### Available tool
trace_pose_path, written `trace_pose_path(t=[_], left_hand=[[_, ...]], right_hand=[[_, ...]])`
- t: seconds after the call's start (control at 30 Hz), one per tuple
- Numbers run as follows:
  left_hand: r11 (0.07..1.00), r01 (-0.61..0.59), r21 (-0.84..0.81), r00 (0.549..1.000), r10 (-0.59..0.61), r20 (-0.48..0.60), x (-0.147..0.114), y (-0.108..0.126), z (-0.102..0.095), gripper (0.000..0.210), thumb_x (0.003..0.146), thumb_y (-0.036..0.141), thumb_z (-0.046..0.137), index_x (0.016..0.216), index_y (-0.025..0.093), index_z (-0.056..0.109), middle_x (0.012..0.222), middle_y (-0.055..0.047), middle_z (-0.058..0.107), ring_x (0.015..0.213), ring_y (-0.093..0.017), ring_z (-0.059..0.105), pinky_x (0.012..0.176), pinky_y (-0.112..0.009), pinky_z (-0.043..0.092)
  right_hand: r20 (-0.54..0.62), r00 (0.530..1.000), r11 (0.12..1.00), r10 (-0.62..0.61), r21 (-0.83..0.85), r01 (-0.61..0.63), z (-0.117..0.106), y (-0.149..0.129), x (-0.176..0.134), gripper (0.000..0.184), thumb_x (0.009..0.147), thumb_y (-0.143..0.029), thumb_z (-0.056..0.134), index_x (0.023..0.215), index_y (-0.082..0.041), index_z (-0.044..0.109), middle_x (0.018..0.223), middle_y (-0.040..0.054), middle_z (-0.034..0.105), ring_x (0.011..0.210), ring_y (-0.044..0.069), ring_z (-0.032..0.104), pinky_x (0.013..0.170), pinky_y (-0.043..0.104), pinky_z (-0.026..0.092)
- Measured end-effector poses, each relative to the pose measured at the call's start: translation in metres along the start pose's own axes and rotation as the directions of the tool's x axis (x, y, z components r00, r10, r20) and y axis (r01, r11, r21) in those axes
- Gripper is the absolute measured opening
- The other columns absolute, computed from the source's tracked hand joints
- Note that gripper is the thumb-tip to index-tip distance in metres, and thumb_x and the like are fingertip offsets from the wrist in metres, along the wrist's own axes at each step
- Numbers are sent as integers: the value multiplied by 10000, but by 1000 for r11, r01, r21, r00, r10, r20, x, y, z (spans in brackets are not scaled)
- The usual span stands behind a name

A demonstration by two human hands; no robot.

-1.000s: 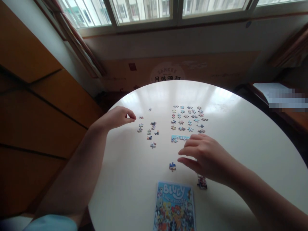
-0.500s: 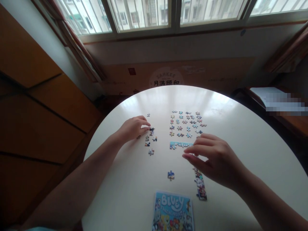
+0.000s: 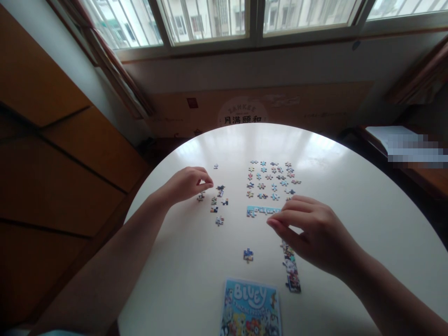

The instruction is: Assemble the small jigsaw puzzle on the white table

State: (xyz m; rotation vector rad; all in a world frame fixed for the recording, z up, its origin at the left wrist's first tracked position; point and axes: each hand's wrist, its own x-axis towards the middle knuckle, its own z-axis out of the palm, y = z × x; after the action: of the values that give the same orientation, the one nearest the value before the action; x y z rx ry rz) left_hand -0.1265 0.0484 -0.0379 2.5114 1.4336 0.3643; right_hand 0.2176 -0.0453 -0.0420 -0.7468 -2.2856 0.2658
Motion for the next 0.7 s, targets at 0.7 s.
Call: trace_pose_path(t=[0.7], left_hand=[[997, 4, 78, 995, 4, -100, -14, -3, -27, 216, 936, 377, 601, 938, 224, 754, 870, -35, 712, 742, -170, 620, 642, -294, 445]], right_hand=[[-33, 999, 999, 39, 0, -39, 3, 2, -1, 220, 969, -217, 637, 769, -179, 721, 729, 54, 693, 638, 149, 637, 542, 283, 490]])
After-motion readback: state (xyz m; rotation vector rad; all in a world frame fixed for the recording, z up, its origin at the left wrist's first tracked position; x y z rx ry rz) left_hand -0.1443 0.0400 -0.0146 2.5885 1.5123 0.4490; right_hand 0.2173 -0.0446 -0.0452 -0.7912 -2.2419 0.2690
